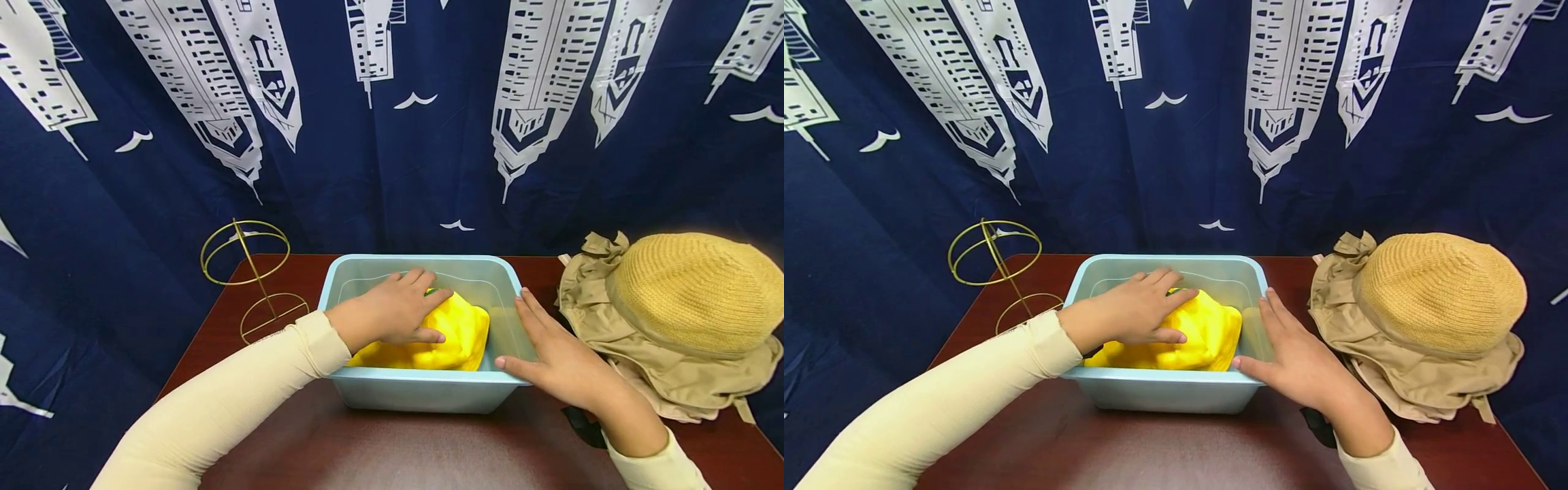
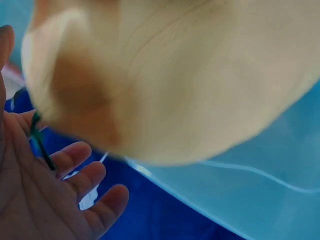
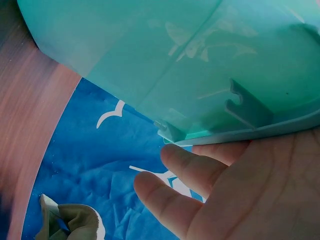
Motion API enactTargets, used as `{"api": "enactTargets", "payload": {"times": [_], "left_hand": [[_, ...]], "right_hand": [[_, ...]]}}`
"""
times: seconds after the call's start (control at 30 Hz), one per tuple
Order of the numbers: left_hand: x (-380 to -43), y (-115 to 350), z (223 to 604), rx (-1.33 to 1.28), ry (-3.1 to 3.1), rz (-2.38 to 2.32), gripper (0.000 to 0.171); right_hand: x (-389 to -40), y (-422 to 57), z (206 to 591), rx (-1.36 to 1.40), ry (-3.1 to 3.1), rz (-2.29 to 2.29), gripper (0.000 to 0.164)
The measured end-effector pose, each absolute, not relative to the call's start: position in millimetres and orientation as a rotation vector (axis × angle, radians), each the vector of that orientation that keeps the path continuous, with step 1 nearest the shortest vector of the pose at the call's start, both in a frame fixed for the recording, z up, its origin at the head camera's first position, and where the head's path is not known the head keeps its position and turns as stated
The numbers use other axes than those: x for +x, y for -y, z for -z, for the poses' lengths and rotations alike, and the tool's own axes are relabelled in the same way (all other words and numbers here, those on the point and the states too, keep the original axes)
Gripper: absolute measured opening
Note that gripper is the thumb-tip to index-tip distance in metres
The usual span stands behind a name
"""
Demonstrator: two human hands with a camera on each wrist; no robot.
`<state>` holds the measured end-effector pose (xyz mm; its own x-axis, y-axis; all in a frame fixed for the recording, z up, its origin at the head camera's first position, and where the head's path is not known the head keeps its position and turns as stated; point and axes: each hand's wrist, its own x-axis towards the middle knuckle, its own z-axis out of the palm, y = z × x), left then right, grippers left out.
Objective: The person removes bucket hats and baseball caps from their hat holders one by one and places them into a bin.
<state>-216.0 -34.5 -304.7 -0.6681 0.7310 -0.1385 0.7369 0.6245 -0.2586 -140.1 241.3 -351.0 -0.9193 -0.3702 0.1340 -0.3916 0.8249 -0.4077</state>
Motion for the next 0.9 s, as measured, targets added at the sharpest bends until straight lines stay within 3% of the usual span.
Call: {"api": "enactTargets", "payload": {"times": [0.17,0.47,0.9], "left_hand": [[-208,55,291,1.26,-2.906,0.297,0.078],[-176,112,283,0.989,-3.098,0.04,0.082],[-150,165,333,0.796,-3.19,-0.174,0.109]], "right_hand": [[-139,-242,350,0.608,2.965,-0.683,0.103],[-139,-241,349,0.625,2.965,-0.658,0.103],[-140,-241,350,0.622,2.971,-0.705,0.102]]}}
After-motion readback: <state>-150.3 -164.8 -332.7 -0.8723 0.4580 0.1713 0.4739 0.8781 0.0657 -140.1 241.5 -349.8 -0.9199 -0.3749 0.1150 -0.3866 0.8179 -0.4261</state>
